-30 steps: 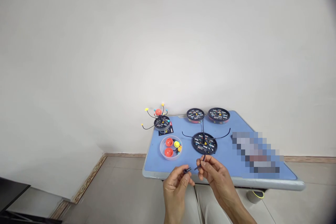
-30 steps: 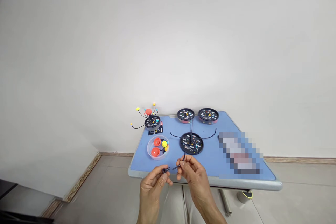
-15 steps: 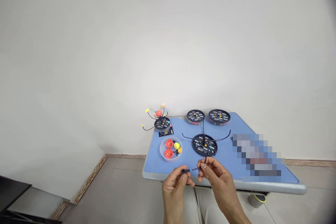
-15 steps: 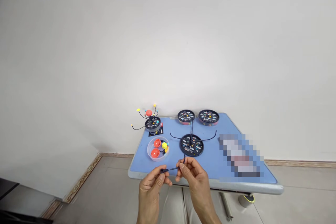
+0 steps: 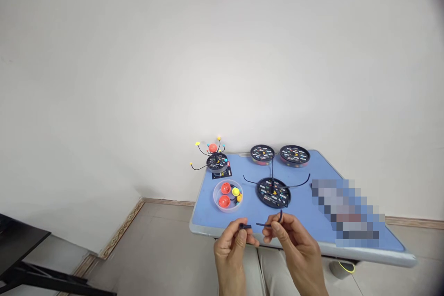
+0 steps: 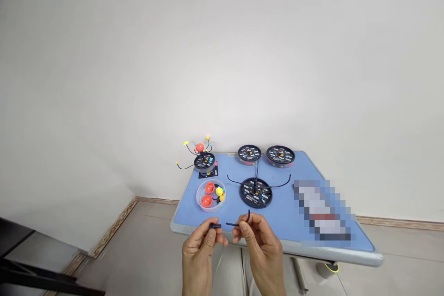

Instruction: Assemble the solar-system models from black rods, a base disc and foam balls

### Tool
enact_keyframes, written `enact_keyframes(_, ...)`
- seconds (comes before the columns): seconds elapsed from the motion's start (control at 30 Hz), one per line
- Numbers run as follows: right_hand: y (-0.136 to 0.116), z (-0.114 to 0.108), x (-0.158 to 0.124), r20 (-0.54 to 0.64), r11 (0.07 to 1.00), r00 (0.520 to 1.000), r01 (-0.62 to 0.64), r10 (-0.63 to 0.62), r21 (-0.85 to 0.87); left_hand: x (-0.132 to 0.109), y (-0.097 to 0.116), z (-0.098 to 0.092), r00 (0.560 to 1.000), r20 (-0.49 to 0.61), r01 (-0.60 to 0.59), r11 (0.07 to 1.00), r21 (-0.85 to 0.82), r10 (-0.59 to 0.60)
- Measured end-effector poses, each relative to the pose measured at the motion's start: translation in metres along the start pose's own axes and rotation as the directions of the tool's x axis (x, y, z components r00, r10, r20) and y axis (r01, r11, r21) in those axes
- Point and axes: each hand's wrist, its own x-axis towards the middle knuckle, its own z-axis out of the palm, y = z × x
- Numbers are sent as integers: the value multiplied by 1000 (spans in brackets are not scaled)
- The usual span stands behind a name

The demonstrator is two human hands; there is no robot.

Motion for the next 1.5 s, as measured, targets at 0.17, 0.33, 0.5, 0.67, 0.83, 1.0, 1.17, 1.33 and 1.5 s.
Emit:
enact_keyframes(0.17, 11, 1, -4, -41, 985, 990, 128, -134, -118, 0, 4, 7, 999, -38, 36, 996, -77, -39)
enact_keyframes(0.33, 24, 0, -9, -79, 926, 945, 292, -318, -238, 0, 6, 12, 997, -35, 63, 992, -106, -67)
enact_keyframes(0.5, 18, 0, -8, -67, 936, 958, 257, -280, -240, -1, 8, 14, 999, -25, 22, 992, -126, -25)
enact_keyframes(0.67, 10, -1, -5, -20, 972, 989, 142, -149, -188, -2, 13, 20, 998, 50, 47, 988, -149, -40)
enact_keyframes(0.83, 7, -2, -3, 19, 992, 999, 42, -40, -121, -3, 13, 25, 994, 82, 82, 980, -179, -68)
enact_keyframes(1.0, 3, -4, 2, 180, 995, 981, -63, 76, -73, -2, 12, 25, 992, 94, 99, 979, -179, -83)
enact_keyframes(1.17, 2, -8, 1, 211, 954, 973, 147, -92, -262, -2, 14, 23, 988, 122, 108, 986, -129, -92)
enact_keyframes(1.33, -8, -9, -6, 182, 808, 905, 425, -384, -408, -4, 13, 19, 996, 58, 67, 997, -48, -64)
enact_keyframes(1.5, -10, -6, -9, 202, 747, 865, 498, -458, -440, -3, 12, 18, 998, 47, 53, 998, -35, -51)
